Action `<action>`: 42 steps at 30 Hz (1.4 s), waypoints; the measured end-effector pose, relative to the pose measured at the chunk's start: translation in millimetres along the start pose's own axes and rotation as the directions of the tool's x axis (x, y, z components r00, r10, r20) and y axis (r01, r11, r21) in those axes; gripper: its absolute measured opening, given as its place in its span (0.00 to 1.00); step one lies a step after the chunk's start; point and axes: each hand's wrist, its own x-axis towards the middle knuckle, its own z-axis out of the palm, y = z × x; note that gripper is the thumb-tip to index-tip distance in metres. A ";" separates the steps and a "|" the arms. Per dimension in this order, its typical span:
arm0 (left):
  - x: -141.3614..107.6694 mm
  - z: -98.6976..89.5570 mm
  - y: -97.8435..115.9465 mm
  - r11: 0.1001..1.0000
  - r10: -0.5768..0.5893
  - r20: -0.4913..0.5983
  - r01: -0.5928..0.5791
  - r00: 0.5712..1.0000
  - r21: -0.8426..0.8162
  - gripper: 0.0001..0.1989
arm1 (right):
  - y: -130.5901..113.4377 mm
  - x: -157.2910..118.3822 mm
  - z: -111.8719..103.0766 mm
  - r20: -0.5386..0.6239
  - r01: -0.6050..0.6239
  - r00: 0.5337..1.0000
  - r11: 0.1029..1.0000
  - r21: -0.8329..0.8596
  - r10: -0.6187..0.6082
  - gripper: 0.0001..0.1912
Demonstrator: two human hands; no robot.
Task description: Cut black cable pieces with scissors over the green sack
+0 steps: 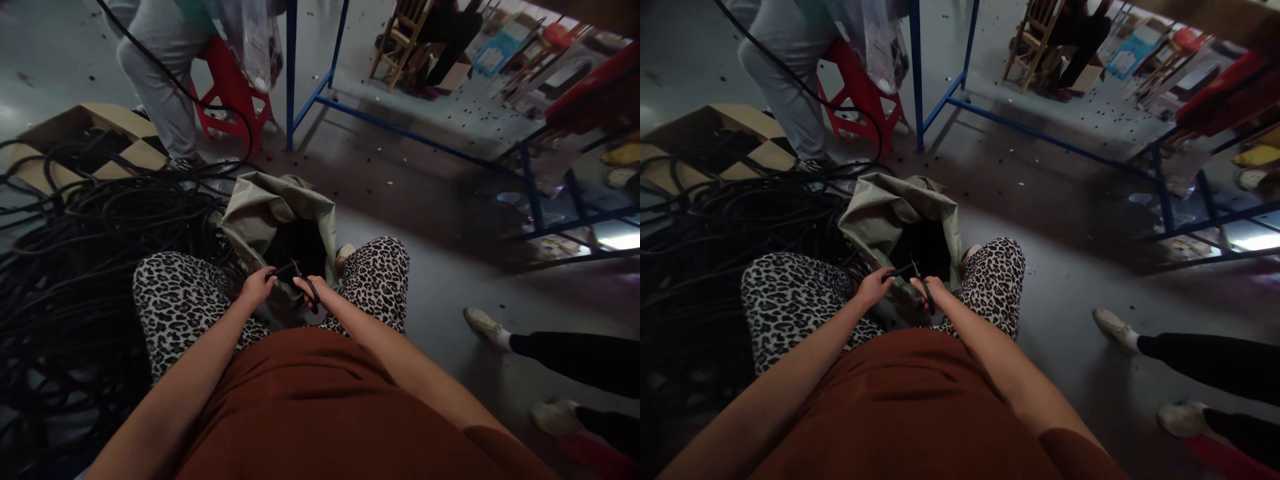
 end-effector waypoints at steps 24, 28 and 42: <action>2.7 0.5 -0.3 0.998 -0.039 0.030 0.037 0.999 0.050 0.16 | 8.7 12.2 0.9 -0.040 -0.096 0.995 0.995 -0.007 0.095 0.19; 3.9 -0.7 -2.2 0.999 -0.036 -0.046 0.034 0.998 -0.035 0.16 | 6.5 1.1 2.9 0.058 -0.067 0.996 0.995 0.071 0.063 0.22; -0.5 -1.9 4.0 0.999 0.013 0.002 -0.013 1.000 -0.041 0.16 | 1.5 -5.8 5.9 0.090 -0.053 0.995 0.997 0.048 0.049 0.22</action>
